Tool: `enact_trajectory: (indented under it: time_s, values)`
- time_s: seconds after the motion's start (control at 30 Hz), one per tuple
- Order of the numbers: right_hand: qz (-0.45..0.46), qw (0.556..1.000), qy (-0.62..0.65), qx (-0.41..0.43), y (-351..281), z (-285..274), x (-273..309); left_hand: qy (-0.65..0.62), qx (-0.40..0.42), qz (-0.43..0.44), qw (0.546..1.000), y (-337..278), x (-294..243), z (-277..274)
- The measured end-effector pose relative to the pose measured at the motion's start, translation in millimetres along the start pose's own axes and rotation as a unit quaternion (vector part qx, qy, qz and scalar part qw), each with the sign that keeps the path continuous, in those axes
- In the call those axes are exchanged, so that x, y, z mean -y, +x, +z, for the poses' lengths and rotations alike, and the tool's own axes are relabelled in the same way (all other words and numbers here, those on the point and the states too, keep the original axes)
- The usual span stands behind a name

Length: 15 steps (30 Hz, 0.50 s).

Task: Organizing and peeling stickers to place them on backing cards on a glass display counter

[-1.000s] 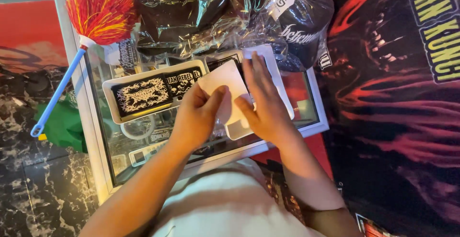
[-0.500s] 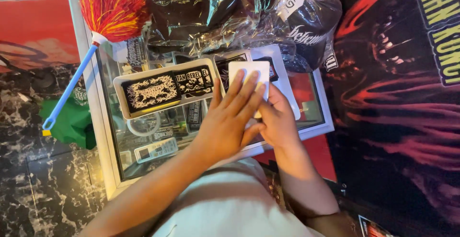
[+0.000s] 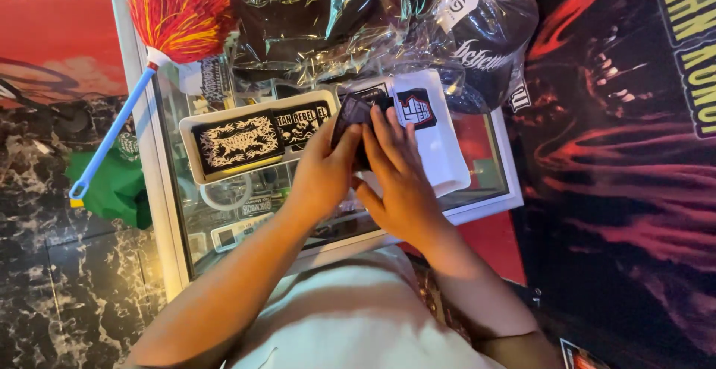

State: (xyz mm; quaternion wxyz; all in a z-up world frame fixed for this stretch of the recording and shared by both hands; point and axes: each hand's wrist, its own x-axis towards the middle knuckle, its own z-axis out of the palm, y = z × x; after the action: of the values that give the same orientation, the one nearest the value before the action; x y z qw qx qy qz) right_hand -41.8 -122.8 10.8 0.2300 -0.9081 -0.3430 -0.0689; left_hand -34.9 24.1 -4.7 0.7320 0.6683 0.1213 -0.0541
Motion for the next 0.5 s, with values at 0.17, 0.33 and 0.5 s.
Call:
enact_trajectory:
  time_s: [0.17,0.33,0.5]
  values:
    - [0.03,0.996,-0.057,-0.054,7.6,-34.5,-10.6,0.088,-0.056,0.064,0.993,25.8,20.1,-12.0]
    - [0.008,0.999,0.049,-0.019,19.5,-39.4,-6.7,-0.002,0.003,0.088,0.996,-0.4,-18.2,-5.5]
    - [0.124,0.957,0.263,0.004,18.8,-26.5,-11.8,-0.048,-0.017,0.111,0.992,7.9,-2.0,-4.7]
